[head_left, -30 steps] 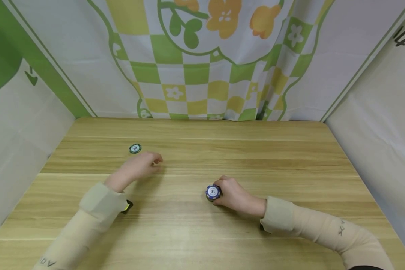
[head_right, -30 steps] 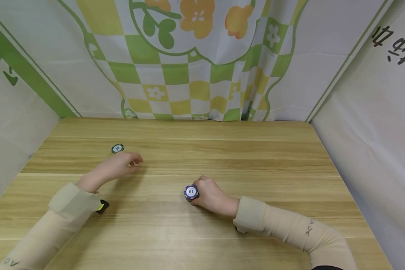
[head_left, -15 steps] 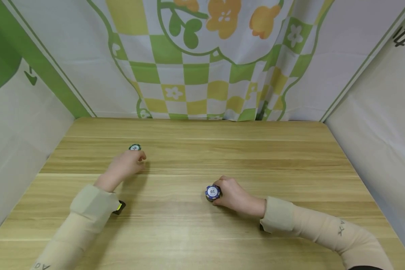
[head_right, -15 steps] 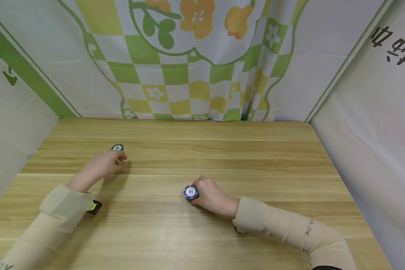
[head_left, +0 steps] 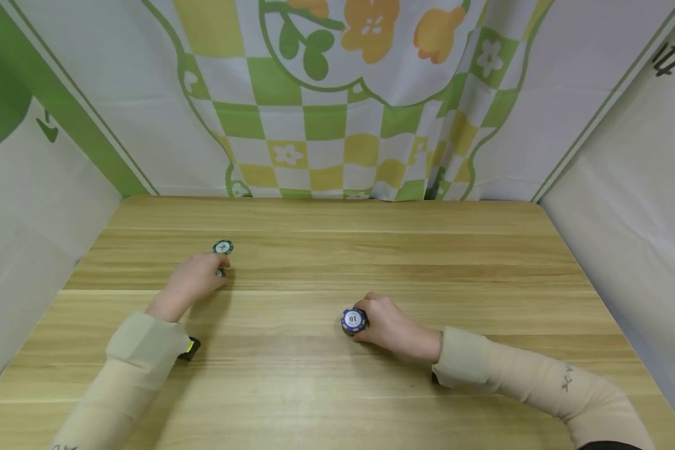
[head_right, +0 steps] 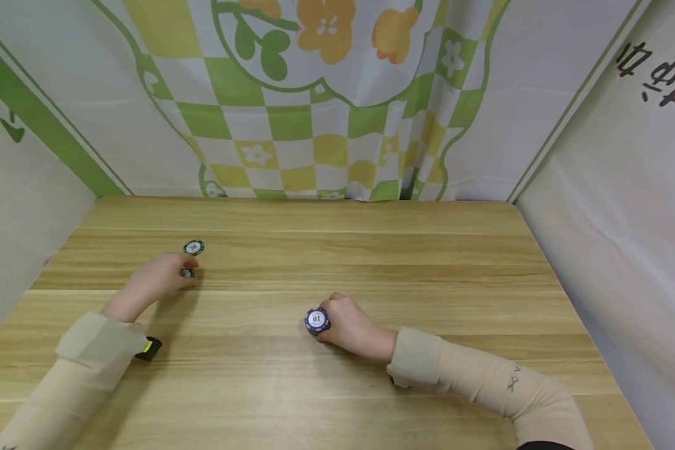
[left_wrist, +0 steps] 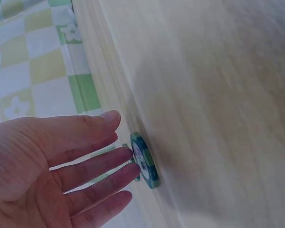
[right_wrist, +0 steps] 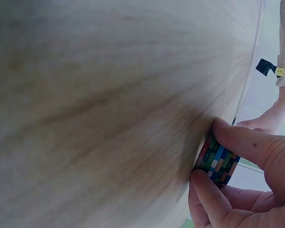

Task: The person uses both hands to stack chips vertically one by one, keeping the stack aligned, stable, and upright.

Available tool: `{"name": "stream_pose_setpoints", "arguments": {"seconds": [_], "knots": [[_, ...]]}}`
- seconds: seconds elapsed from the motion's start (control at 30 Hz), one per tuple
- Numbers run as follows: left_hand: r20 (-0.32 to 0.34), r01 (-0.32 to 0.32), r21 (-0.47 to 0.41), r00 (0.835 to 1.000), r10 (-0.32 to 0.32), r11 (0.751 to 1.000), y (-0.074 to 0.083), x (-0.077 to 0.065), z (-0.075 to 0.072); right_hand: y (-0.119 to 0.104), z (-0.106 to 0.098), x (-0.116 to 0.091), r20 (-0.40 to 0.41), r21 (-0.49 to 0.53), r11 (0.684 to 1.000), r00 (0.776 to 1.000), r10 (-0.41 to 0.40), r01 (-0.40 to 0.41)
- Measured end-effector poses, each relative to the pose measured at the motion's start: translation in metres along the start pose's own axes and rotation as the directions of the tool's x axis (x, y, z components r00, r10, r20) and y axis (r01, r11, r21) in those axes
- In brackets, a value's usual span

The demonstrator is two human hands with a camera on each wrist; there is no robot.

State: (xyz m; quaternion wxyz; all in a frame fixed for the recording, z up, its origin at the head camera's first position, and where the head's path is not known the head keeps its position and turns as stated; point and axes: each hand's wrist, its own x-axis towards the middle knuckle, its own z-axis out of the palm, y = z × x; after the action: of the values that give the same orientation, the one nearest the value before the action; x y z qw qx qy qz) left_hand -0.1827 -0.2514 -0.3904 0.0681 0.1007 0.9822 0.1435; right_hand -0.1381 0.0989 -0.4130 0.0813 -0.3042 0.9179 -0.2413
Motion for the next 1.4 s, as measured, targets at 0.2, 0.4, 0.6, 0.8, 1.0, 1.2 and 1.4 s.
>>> {"name": "stream_pose_setpoints", "arguments": {"seconds": [0.2, 0.4, 0.6, 0.8, 1.0, 1.2, 1.4], "knots": [[-0.006, 0.012, 0.006, 1.0, -0.012, 1.0, -0.002, -0.001, -0.001, 0.0, 0.0, 0.001, 0.003, -0.002, 1.0, 1.0, 0.003, -0.003], [-0.022, 0.018, 0.004, 1.0, -0.017, 1.0, -0.007, -0.001, -0.002, 0.0, -0.001, 0.001, 0.006, 0.004, 1.0, 1.0, 0.001, -0.001], [-0.02, 0.026, 0.002, 0.999, -0.026, 1.0, -0.01, -0.001, -0.001, 0.0, -0.001, 0.0, 0.003, 0.004, 1.0, 1.0, -0.007, 0.007], [-0.021, 0.024, -0.002, 0.999, -0.024, 1.0, -0.012, -0.001, -0.001, 0.0, 0.0, 0.001, 0.003, 0.002, 1.0, 1.0, 0.001, -0.001], [-0.014, 0.019, 0.0, 1.0, -0.019, 1.0, -0.012, 0.0, 0.0, 0.001, 0.0, 0.001, -0.006, -0.009, 1.0, 1.0, -0.01, 0.01], [-0.005, 0.036, -0.009, 0.999, -0.036, 0.999, -0.011, 0.001, 0.0, 0.001, 0.0, 0.0, -0.013, -0.011, 1.0, 1.0, -0.018, 0.018], [-0.011, 0.056, -0.032, 0.998, -0.056, 0.998, -0.01, 0.0, 0.0, 0.001, 0.0, 0.0, -0.017, -0.009, 1.0, 1.0, -0.012, 0.012]]}}
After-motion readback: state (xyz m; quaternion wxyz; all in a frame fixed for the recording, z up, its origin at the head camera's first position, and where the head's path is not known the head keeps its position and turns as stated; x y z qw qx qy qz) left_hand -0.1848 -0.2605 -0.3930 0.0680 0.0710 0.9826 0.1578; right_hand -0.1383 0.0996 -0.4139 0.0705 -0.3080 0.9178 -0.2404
